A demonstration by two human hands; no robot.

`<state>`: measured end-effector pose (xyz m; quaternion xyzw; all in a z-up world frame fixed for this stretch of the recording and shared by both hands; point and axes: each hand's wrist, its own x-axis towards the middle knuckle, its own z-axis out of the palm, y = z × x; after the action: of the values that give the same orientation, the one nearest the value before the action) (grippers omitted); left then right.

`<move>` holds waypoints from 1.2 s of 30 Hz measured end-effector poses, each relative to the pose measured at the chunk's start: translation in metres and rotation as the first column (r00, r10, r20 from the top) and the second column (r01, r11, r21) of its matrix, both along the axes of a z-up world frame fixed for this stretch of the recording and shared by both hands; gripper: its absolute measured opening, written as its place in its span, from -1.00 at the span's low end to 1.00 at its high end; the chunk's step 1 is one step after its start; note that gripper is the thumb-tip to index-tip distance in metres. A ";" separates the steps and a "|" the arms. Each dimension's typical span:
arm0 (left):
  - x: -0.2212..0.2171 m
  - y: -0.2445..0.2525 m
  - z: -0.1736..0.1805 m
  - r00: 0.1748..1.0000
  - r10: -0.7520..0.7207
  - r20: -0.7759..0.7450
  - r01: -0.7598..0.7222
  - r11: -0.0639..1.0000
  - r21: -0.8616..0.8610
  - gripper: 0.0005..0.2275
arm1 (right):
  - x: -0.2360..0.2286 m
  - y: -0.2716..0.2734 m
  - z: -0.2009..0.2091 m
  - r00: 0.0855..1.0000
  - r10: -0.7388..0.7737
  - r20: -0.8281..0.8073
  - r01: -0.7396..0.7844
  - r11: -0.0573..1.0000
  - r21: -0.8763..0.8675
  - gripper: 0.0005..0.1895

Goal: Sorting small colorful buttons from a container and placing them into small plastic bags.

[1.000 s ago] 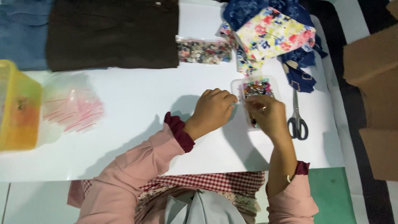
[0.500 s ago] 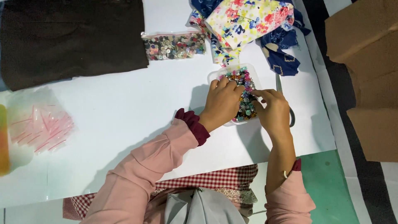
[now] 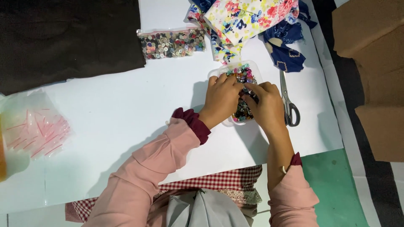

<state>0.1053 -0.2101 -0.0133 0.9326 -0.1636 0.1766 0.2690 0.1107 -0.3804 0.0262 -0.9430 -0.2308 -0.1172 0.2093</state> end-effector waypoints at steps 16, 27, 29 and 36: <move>-0.002 0.017 -0.002 1.000 -0.011 0.005 0.012 0.977 -0.214 -0.85 | 0.013 0.006 -0.008 1.000 0.003 0.005 -0.003 1.000 0.008 -0.88; -0.006 0.016 -0.003 0.999 0.022 0.041 -0.012 0.972 -0.234 -0.78 | 0.014 0.008 -0.004 0.998 0.054 0.027 -0.055 0.998 0.039 -0.86; -0.007 0.016 -0.001 0.998 0.023 0.054 -0.009 0.970 -0.241 -0.78 | 0.014 0.007 -0.005 0.999 0.051 0.021 -0.052 0.997 0.053 -0.86; -0.009 0.021 0.004 0.991 0.041 0.125 -0.006 0.965 -0.262 -0.83 | 0.012 0.009 0.000 0.998 0.045 0.049 -0.051 0.989 0.138 -0.86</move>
<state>0.0962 -0.1887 -0.0094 0.8774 -0.1450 0.2600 0.3761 0.1225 -0.3715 0.0263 -0.9172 -0.2495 -0.1492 0.2723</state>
